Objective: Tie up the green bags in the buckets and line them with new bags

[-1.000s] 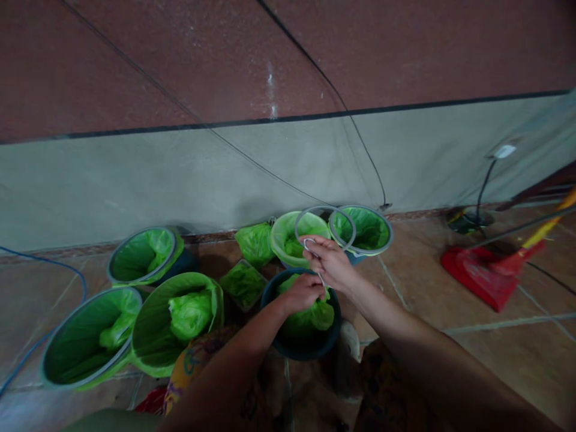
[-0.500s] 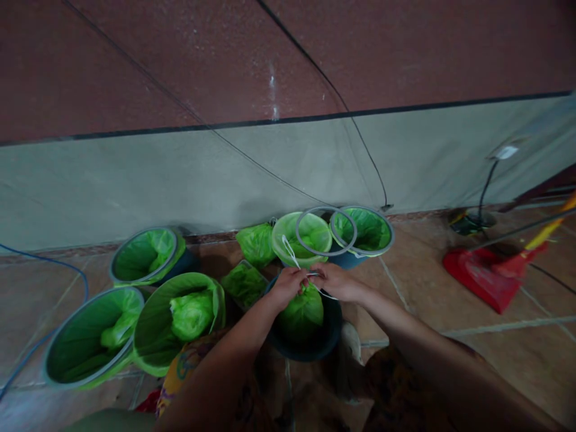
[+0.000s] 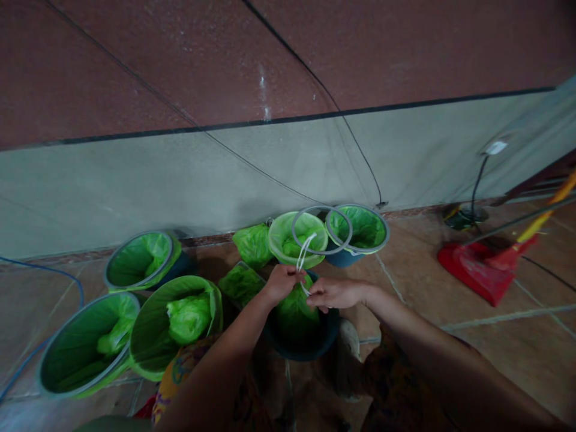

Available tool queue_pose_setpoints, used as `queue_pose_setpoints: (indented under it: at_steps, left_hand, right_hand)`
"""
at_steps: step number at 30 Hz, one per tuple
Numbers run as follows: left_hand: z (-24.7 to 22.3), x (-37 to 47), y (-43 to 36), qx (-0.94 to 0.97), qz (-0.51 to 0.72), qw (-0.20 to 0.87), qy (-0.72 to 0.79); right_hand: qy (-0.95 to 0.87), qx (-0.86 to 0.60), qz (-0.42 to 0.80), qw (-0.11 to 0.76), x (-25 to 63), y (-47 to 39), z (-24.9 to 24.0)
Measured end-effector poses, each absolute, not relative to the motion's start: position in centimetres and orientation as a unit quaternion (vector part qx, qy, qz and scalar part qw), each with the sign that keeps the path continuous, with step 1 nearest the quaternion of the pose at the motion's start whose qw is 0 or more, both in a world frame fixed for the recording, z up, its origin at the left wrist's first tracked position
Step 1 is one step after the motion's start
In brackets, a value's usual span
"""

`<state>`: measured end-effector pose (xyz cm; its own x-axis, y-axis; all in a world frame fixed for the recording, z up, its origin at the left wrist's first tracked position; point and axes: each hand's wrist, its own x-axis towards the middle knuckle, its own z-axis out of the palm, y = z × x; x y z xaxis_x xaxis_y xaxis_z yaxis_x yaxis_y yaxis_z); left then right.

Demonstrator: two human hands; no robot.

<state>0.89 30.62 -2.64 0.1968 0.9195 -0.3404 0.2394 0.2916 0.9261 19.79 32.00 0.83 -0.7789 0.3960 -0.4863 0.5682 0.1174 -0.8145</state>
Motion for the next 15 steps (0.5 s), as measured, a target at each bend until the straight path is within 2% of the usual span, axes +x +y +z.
queue_pose_setpoints:
  at_steps: [2, 5, 7, 10, 12, 15]
  left_hand:
    - [-2.0, 0.6, 30.6, 0.58, 0.253, 0.567, 0.527]
    - [-0.3, 0.3, 30.3, 0.698, 0.183, 0.501, 0.477]
    - [0.9, 0.3, 30.0, 0.764, 0.155, 0.431, 0.454]
    - [2.0, 0.4, 29.6, 0.834, 0.118, 0.313, 0.438]
    - [2.2, 0.5, 29.4, 0.856, 0.093, 0.25, 0.443]
    - [1.8, 0.4, 29.4, 0.859, 0.097, 0.209, 0.456]
  right_hand:
    - [0.768, 0.368, -0.524, 0.017, 20.4, 32.9, 0.4]
    - [0.756, 0.459, -0.442, -0.148, 20.9, 34.4, -0.5]
    - [0.723, 0.443, -0.483, -0.217, 20.6, 34.8, -1.2]
    - [0.68, 0.357, -0.597, -0.233, 19.4, 34.5, -2.1]
    - [0.664, 0.338, -0.627, -0.227, 18.8, 34.2, -2.6]
    - [0.643, 0.334, -0.658, -0.208, 18.8, 34.3, -3.2]
